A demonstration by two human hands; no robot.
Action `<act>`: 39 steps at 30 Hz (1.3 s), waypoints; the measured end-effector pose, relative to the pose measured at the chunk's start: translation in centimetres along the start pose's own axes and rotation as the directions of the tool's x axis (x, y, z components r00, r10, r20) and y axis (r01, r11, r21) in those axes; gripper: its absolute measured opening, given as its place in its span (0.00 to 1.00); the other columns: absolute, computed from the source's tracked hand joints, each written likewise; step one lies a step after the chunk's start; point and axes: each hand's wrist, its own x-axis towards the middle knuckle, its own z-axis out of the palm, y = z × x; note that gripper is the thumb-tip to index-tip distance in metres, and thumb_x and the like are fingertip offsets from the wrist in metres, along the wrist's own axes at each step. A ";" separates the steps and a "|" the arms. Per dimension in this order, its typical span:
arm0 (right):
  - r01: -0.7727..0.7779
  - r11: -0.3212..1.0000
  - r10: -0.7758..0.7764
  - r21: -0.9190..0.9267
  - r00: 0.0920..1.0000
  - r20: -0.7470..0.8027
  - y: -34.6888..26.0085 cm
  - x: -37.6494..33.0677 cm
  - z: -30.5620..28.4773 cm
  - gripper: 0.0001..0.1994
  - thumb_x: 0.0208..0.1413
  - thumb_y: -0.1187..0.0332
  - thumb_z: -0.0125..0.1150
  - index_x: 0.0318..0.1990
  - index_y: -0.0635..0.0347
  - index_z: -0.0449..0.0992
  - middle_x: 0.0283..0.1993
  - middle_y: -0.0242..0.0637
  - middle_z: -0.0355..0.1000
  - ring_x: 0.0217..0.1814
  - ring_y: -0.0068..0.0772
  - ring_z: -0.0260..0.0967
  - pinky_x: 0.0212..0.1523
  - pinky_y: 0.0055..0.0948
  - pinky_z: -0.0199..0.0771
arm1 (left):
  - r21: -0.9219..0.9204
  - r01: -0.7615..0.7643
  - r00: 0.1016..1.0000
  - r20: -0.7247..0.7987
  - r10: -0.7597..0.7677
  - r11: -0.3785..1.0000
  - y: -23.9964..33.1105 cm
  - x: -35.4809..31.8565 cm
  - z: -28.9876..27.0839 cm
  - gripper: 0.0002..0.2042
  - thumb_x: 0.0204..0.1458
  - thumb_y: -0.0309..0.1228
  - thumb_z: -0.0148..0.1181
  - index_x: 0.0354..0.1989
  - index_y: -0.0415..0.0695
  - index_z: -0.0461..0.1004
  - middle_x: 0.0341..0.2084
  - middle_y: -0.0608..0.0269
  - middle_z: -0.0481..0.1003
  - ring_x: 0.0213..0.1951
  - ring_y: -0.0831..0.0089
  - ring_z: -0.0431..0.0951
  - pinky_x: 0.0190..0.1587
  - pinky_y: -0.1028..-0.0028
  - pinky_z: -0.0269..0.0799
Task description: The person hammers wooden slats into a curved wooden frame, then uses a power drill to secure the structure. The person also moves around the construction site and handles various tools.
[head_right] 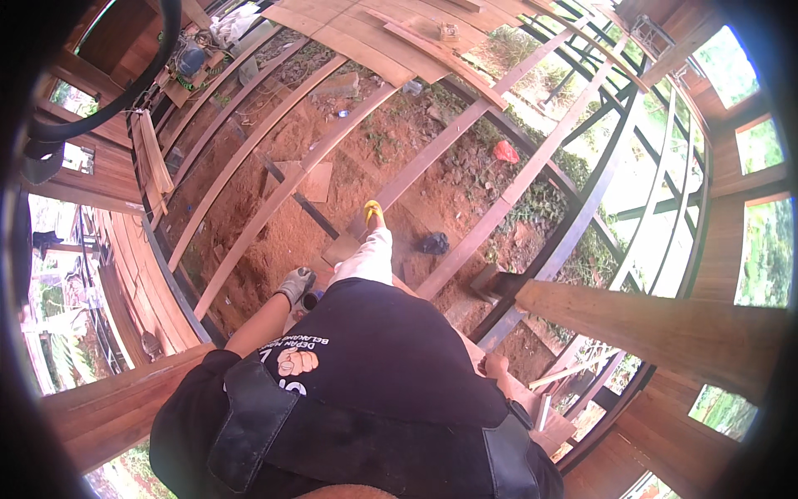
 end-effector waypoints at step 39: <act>-0.235 0.899 0.252 0.370 0.968 0.004 -63.4 93.7 -21.0 0.08 0.59 0.67 0.59 0.39 0.63 0.77 0.28 0.37 0.76 0.24 0.31 0.76 0.22 0.29 0.75 | -0.063 0.254 0.944 0.232 -0.233 0.965 12.3 52.7 -26.9 0.19 0.61 0.49 0.56 0.35 0.44 0.79 0.22 0.54 0.79 0.24 0.60 0.79 0.26 0.58 0.70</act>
